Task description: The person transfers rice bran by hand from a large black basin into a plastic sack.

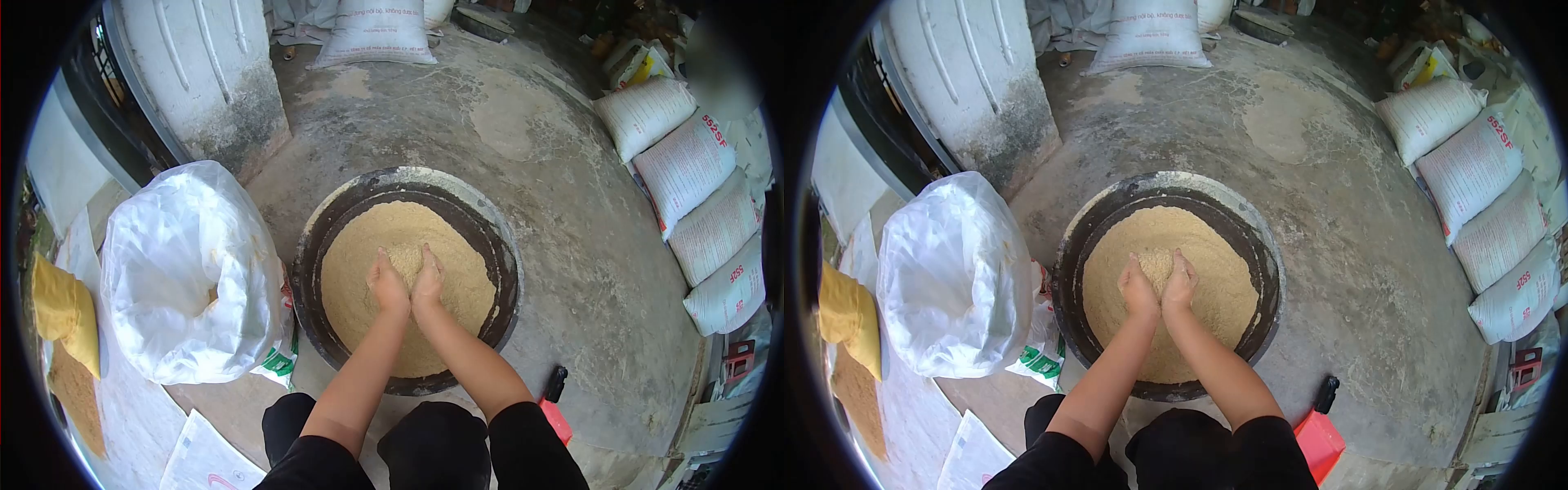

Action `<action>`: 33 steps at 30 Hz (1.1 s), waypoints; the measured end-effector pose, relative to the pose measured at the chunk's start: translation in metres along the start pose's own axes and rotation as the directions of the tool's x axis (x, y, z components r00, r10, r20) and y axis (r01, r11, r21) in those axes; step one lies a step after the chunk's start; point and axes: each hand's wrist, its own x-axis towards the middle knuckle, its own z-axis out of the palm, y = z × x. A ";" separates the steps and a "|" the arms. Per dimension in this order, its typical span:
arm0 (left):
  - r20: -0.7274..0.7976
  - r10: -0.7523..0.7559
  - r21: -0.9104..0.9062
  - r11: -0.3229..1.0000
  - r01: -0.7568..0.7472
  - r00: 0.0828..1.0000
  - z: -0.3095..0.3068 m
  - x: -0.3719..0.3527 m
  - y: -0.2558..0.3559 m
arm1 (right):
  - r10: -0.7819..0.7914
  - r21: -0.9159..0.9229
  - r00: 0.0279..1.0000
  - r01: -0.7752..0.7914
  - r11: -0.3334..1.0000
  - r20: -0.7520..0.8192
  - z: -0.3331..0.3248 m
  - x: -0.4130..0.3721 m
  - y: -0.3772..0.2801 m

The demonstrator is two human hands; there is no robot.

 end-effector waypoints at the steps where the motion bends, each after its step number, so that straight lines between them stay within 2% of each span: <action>1: -0.013 0.020 -0.016 1.000 -0.020 1.000 0.007 -0.003 0.020 | -0.030 0.134 0.996 0.019 0.991 0.083 0.006 -0.007 -0.015; 2: 0.005 0.043 -0.002 0.999 -0.043 0.999 0.012 -0.007 0.041 | -0.064 0.267 0.984 0.018 0.964 0.166 0.013 -0.017 -0.030; 4: -0.003 0.088 0.002 0.996 -0.088 0.996 0.019 -0.014 0.085 | -0.069 0.333 0.974 -0.007 0.943 0.216 0.030 -0.044 -0.065; 6: 0.110 0.250 -0.059 0.968 -0.245 0.962 0.021 -0.018 0.133 | -0.071 0.384 0.957 -0.044 0.922 0.281 0.051 -0.073 -0.098; 8: 0.097 0.315 -0.123 0.945 -0.303 0.944 0.017 -0.028 0.190 | -0.138 0.477 0.897 -0.089 0.874 0.420 0.074 -0.105 -0.123; 11: 0.088 0.439 -0.215 0.885 -0.413 0.894 -0.008 -0.030 0.262 | -0.219 0.443 0.812 -0.053 0.895 0.541 0.116 -0.165 -0.152; 13: -0.057 0.455 -0.192 0.868 -0.457 0.889 -0.030 -0.032 0.307 | -0.245 0.428 0.763 -0.045 0.903 0.599 0.147 -0.200 -0.151; 14: -0.075 0.468 -0.195 0.859 -0.473 0.881 -0.045 -0.024 0.319 | -0.230 0.356 0.734 -0.018 0.934 0.639 0.160 -0.219 -0.148; 16: -0.197 0.604 0.009 0.788 -0.615 0.772 -0.077 -0.004 0.331 | -0.204 0.273 0.697 0.012 0.962 0.687 0.179 -0.246 -0.139; 17: -0.207 0.607 0.013 0.786 -0.618 0.768 -0.091 0.002 0.333 | -0.177 0.231 0.684 0.013 0.973 0.708 0.187 -0.255 -0.132; 19: -0.241 0.534 0.032 0.839 -0.543 0.811 -0.108 0.009 0.338 | -0.156 0.197 0.676 0.017 0.980 0.720 0.199 -0.261 -0.119; 20: -0.236 0.531 0.030 0.841 -0.540 0.814 -0.113 0.009 0.341 | -0.182 0.139 0.644 0.117 0.983 0.743 0.204 -0.259 -0.110; 22: -0.212 0.501 0.246 0.858 -0.450 0.839 -0.118 0.002 0.347 | -0.254 0.082 0.570 0.309 0.947 0.782 0.204 -0.259 -0.105; 23: -0.196 0.496 0.241 0.861 -0.448 0.846 -0.120 0.001 0.350 | -0.262 0.084 0.581 0.315 0.945 0.771 0.204 -0.257 -0.103; 25: -0.141 0.612 0.412 0.751 -0.516 0.778 -0.119 -0.001 0.352 | -0.384 0.075 0.491 0.537 0.840 0.782 0.195 -0.254 -0.111; 26: -0.115 0.597 0.402 0.759 -0.512 0.794 -0.115 -0.004 0.350 | -0.454 0.103 0.448 0.615 0.782 0.771 0.189 -0.248 -0.115; 27: -0.054 0.622 0.406 0.729 -0.552 0.782 -0.109 -0.010 0.347 | -0.459 0.081 0.476 0.623 0.778 0.750 0.180 -0.241 -0.121; 29: 0.044 0.613 0.405 0.711 -0.575 0.789 -0.091 -0.024 0.333 | -0.652 0.199 0.341 0.768 0.608 0.677 0.157 -0.224 -0.131; 30: 0.114 0.665 0.395 0.651 -0.648 0.738 -0.079 -0.032 0.323 | -0.681 0.214 0.348 0.773 0.598 0.645 0.141 -0.212 -0.136; 31: 0.188 0.707 0.378 0.588 -0.715 0.682 -0.069 -0.039 0.310 | -0.678 0.170 0.399 0.774 0.610 0.618 0.124 -0.195 -0.133; 33: 0.275 0.619 0.305 0.670 -0.677 0.736 -0.046 -0.050 0.270 | -0.609 0.157 0.550 0.655 0.739 0.572 0.086 -0.158 -0.130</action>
